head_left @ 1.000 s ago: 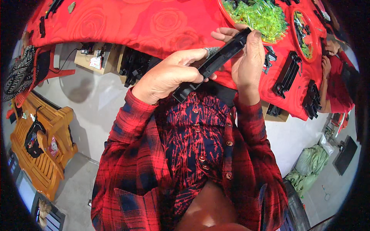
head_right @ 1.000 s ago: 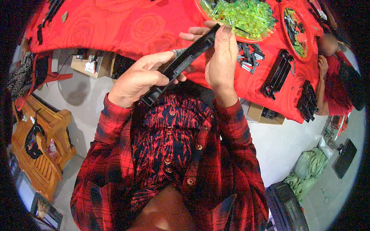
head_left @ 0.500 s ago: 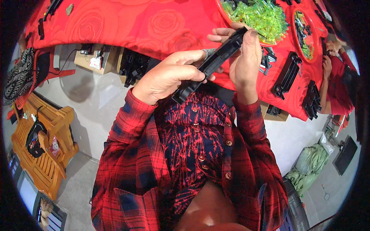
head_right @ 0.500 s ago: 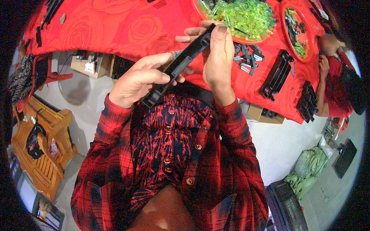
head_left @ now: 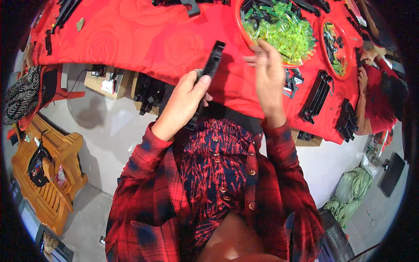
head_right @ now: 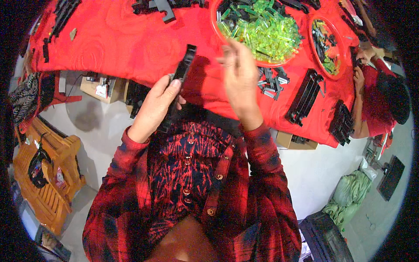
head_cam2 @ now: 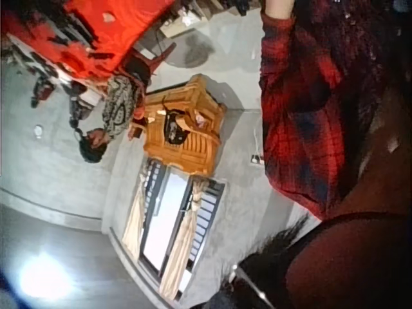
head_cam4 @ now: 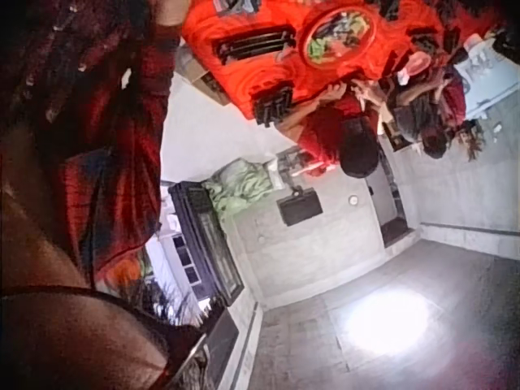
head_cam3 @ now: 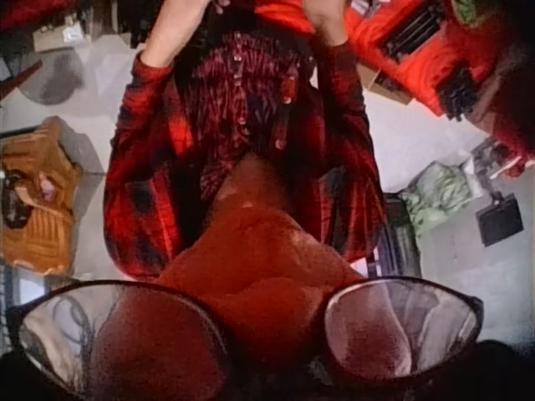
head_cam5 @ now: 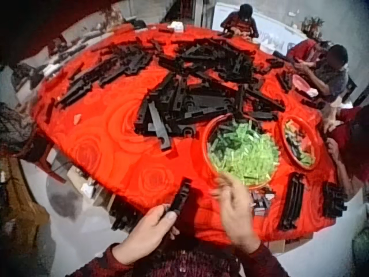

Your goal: The person assembles plastic components by hand, attaching green plastic components and black plastic fasteners to a plastic chassis.

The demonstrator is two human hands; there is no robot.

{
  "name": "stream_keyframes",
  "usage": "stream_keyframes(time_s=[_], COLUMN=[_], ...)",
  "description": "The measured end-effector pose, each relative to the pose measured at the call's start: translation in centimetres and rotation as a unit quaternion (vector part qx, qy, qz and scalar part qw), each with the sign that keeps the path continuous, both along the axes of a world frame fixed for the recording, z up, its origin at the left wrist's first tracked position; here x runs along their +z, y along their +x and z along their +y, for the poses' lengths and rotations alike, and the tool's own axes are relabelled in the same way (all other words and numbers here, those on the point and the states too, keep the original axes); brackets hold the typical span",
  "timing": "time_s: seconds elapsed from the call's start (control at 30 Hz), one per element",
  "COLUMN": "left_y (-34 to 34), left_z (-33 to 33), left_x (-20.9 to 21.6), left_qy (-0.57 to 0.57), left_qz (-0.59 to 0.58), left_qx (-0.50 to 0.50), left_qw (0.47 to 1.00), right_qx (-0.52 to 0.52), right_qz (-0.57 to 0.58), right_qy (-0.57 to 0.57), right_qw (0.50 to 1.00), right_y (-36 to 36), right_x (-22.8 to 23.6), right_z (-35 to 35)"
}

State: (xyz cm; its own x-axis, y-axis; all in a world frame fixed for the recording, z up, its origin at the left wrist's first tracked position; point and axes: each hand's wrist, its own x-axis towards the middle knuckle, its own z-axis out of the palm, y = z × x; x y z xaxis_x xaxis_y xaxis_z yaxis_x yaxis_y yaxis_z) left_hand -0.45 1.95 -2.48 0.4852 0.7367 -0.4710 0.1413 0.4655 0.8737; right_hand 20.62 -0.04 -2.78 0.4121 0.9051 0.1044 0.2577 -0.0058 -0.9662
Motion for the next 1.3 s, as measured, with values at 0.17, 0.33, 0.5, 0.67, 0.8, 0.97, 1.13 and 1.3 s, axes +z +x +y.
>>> stream_keyframes(time_s=[0.17, 0.33, 0.5, 0.67, 0.8, 0.97, 1.13, 1.3], left_y=[1.2, 3.8, 4.3, 4.0, 4.8, 6.5, 4.4, 2.6], left_z=[0.3, 0.8, 1.2, 0.9, -0.8, -2.3, -1.4, -0.6], left_x=[-0.7, -2.1, -2.4, -2.7, -1.2, -0.6, -1.5, -1.1], left_qy=[0.258, 0.436, 0.453, 0.462, 0.407, 0.403, 0.386, 0.389], left_qz=[0.203, 0.295, 0.286, 0.270, 0.219, 0.262, 0.200, 0.247], left_qx=[0.038, 0.019, 0.015, 0.022, 0.031, -0.081, -0.008, -0.016], left_qw=[0.944, 0.850, 0.844, 0.845, 0.886, 0.873, 0.900, 0.888], right_qx=[-0.124, -0.050, -0.057, -0.056, -0.081, -0.044, -0.022, 0.050], right_qz=[-0.085, -0.412, -0.536, -0.516, -0.318, -0.160, -0.008, 0.017], right_qy=[-0.009, -0.021, -0.065, -0.027, 0.003, -0.006, -0.045, -0.011], right_qw=[0.989, 0.909, 0.840, 0.855, 0.945, 0.986, 0.999, 0.999], right_y=[6.2, 6.7, 6.3, 6.6, 5.6, 4.5, 3.7, 2.0], right_x=[0.7, -0.2, -0.7, -0.1, 2.0, 1.1, 1.6, 0.9], right_z=[1.2, 3.0, 3.7, 4.0, 3.2, 1.7, 0.1, 0.3])
